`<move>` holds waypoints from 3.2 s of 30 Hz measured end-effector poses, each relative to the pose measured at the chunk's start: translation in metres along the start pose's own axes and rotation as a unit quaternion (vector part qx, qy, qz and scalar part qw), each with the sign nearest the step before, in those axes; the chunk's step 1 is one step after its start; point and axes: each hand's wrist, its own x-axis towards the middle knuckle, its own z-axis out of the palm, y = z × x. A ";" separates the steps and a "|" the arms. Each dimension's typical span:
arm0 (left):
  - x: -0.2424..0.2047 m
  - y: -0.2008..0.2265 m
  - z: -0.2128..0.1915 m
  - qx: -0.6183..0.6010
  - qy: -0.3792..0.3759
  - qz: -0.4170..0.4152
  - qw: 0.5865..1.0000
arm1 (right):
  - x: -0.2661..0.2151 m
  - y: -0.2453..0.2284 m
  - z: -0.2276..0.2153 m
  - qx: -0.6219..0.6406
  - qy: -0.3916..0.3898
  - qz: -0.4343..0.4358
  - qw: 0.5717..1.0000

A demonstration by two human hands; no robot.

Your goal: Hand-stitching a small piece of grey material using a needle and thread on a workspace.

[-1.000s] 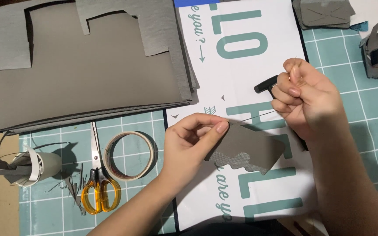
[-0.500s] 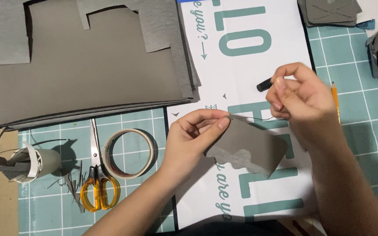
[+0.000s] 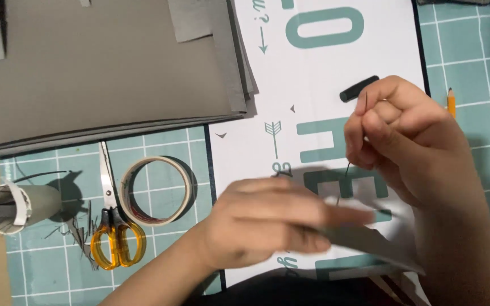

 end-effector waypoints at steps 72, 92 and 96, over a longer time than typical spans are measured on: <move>-0.002 0.006 0.009 0.239 0.095 -0.015 0.966 | -0.020 -0.019 0.023 -0.400 -0.082 -0.342 0.846; -0.002 0.018 -0.016 0.145 0.035 -0.044 0.988 | -0.033 -0.008 -0.010 -0.250 -0.052 -0.221 0.941; -0.004 0.011 -0.012 0.164 0.004 0.092 0.982 | -0.026 -0.015 -0.010 -0.317 -0.119 -0.262 0.904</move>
